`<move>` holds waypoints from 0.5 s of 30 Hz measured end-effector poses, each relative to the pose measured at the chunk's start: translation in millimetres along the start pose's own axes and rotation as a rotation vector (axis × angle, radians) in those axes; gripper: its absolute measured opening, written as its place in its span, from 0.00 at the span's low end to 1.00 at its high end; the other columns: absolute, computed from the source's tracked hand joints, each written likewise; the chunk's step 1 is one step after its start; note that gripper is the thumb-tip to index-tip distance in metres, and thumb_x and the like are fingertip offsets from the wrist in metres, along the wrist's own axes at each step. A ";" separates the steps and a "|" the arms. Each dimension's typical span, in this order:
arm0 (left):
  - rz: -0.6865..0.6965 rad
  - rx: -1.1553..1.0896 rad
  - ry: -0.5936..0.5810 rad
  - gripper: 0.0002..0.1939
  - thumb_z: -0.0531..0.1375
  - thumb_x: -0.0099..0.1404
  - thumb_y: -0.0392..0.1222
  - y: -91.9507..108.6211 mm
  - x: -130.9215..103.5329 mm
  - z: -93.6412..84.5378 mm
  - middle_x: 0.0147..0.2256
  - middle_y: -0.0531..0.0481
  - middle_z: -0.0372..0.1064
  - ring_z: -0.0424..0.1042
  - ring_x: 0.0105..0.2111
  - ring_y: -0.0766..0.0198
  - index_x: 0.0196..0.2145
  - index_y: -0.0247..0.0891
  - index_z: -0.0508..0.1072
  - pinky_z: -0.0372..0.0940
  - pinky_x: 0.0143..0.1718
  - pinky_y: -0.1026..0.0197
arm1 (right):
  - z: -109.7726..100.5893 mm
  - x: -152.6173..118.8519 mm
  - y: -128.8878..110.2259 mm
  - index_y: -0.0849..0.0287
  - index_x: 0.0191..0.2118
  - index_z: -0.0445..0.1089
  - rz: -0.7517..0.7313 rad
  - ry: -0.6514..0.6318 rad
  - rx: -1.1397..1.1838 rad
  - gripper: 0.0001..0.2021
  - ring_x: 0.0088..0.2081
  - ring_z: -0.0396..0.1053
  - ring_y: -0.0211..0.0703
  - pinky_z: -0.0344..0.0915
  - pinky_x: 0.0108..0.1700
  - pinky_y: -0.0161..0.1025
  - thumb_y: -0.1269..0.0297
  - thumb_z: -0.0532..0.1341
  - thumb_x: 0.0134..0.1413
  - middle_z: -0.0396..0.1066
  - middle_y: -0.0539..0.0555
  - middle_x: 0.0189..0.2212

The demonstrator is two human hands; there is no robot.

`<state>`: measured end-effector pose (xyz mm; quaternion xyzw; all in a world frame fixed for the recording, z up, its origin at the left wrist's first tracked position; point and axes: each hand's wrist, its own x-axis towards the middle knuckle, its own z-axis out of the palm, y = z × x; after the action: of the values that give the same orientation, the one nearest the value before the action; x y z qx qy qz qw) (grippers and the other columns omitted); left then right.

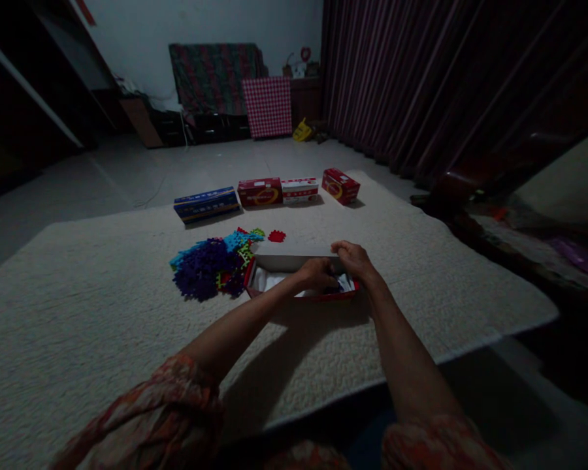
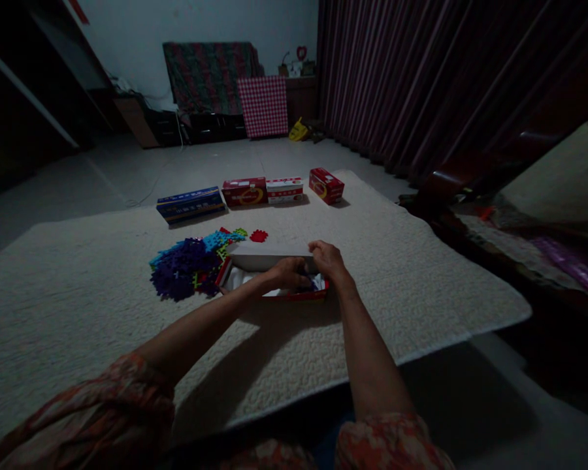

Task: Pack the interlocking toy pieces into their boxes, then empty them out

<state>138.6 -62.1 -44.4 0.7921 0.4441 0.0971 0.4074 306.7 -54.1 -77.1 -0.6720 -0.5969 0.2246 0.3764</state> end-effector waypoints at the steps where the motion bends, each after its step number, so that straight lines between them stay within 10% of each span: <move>1: 0.001 -0.055 0.013 0.11 0.68 0.51 0.34 -1.4 0.5 -0.3 0.25 0.56 0.69 0.71 0.28 0.64 0.34 0.36 0.74 0.65 0.31 0.65 | -1.1 0.6 -1.7 0.54 0.33 0.79 -0.003 -0.005 -0.011 0.14 0.44 0.77 0.46 0.69 0.54 0.41 0.71 0.55 0.50 0.81 0.52 0.37; 8: 0.075 -0.408 0.313 0.12 0.68 0.52 0.36 -23.7 -27.9 -55.2 0.22 0.58 0.66 0.63 0.22 0.70 0.36 0.35 0.76 0.58 0.25 0.67 | -0.9 1.6 -5.2 0.57 0.41 0.79 -0.020 0.004 -0.064 0.17 0.49 0.76 0.51 0.68 0.57 0.47 0.68 0.55 0.50 0.80 0.57 0.44; 15: -0.046 -0.423 0.969 0.15 0.69 0.52 0.45 -121.1 -97.6 -166.6 0.24 0.56 0.68 0.66 0.23 0.67 0.35 0.36 0.75 0.59 0.27 0.64 | 3.3 2.3 1.7 0.64 0.55 0.72 0.010 0.223 -0.115 0.26 0.59 0.68 0.61 0.63 0.63 0.55 0.64 0.58 0.48 0.72 0.68 0.56</move>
<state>-80.2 -12.2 -4.6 0.5466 0.5696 0.5307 0.3084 305.7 -51.1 -80.1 -0.7161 -0.5599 0.1158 0.4003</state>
